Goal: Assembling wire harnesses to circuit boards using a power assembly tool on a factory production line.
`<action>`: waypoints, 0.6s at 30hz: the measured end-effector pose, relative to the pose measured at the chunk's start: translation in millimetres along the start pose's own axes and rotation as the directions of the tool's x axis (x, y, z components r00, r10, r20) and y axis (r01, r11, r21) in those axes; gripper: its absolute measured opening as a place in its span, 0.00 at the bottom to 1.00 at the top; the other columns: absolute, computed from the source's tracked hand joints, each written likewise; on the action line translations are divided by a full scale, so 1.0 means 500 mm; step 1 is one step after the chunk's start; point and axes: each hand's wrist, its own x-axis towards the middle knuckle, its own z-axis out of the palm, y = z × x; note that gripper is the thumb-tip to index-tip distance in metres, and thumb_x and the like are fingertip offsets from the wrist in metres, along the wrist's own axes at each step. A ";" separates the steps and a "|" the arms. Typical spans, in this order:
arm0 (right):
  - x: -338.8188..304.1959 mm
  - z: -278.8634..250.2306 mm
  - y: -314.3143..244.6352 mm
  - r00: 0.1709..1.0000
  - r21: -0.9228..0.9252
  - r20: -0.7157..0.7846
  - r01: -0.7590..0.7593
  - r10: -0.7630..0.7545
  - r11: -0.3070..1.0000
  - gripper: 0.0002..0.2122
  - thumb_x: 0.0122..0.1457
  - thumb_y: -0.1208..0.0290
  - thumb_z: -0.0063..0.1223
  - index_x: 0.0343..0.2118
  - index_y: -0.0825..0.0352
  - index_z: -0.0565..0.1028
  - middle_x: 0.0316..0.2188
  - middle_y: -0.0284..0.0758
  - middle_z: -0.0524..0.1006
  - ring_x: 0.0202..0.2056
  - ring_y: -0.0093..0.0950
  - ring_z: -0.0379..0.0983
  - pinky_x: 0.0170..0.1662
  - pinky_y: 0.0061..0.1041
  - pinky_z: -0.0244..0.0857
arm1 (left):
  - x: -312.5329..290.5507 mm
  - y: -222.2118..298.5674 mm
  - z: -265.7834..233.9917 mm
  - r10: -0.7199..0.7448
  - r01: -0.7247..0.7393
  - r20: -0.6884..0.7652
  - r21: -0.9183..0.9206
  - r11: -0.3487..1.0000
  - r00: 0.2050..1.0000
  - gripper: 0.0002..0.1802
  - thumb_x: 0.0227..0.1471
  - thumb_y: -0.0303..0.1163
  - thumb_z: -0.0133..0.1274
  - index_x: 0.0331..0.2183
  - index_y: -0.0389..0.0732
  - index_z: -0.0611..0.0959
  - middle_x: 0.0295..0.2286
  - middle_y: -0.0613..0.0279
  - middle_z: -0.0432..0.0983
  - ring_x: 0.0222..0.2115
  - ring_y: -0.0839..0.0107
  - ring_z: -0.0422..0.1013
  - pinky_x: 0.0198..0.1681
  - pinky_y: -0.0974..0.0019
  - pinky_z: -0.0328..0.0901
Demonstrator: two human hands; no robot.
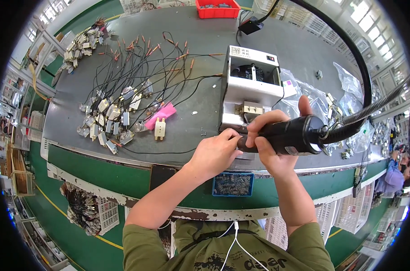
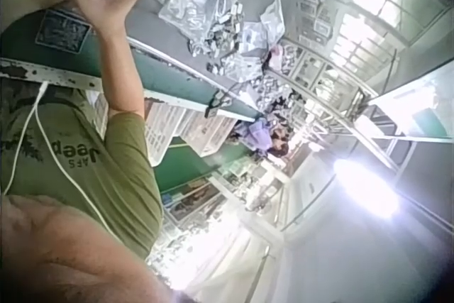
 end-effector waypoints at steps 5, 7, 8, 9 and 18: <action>0.020 0.001 -0.036 0.982 0.089 -0.186 -0.021 0.038 0.996 0.50 0.54 0.86 0.55 0.69 0.60 0.29 0.39 0.46 0.78 0.29 0.25 0.78 0.35 0.25 0.74 | -0.001 0.013 -0.015 0.018 -0.019 -0.044 -0.010 1.000 0.999 0.16 0.54 0.35 0.59 0.44 0.40 0.79 0.39 0.59 0.75 0.34 0.57 0.77 0.35 0.57 0.73; 0.035 -0.011 -0.053 0.972 0.043 -0.235 0.000 0.010 0.999 0.52 0.54 0.85 0.58 0.70 0.59 0.29 0.40 0.44 0.78 0.29 0.24 0.77 0.37 0.24 0.73 | -0.002 0.013 -0.024 0.033 -0.033 -0.063 -0.012 0.999 0.997 0.16 0.54 0.35 0.59 0.44 0.42 0.79 0.38 0.60 0.76 0.34 0.57 0.77 0.35 0.57 0.73; 0.041 -0.017 -0.059 0.969 0.044 -0.247 0.025 -0.013 0.999 0.52 0.54 0.84 0.59 0.70 0.59 0.29 0.41 0.44 0.78 0.31 0.23 0.77 0.39 0.23 0.72 | -0.003 0.011 -0.032 -0.007 0.006 -0.066 -0.016 1.000 0.998 0.16 0.53 0.35 0.60 0.44 0.45 0.80 0.37 0.61 0.76 0.33 0.57 0.77 0.35 0.58 0.72; 0.047 -0.021 -0.057 0.966 0.036 -0.259 0.028 -0.018 0.999 0.52 0.54 0.84 0.59 0.70 0.59 0.29 0.41 0.44 0.78 0.31 0.23 0.77 0.39 0.23 0.72 | -0.004 0.010 -0.041 -0.047 0.045 -0.070 -0.020 0.999 0.996 0.15 0.53 0.36 0.60 0.44 0.48 0.81 0.36 0.62 0.77 0.31 0.58 0.77 0.34 0.58 0.72; -0.122 -0.095 0.010 0.954 -0.821 0.274 0.296 -0.119 0.489 0.28 0.54 0.74 0.64 0.58 0.63 0.69 0.46 0.42 0.74 0.44 0.39 0.72 0.47 0.36 0.63 | -0.061 0.009 -0.082 -0.106 0.107 0.021 -0.039 0.993 0.994 0.18 0.51 0.35 0.62 0.46 0.50 0.83 0.36 0.62 0.79 0.31 0.60 0.76 0.35 0.61 0.72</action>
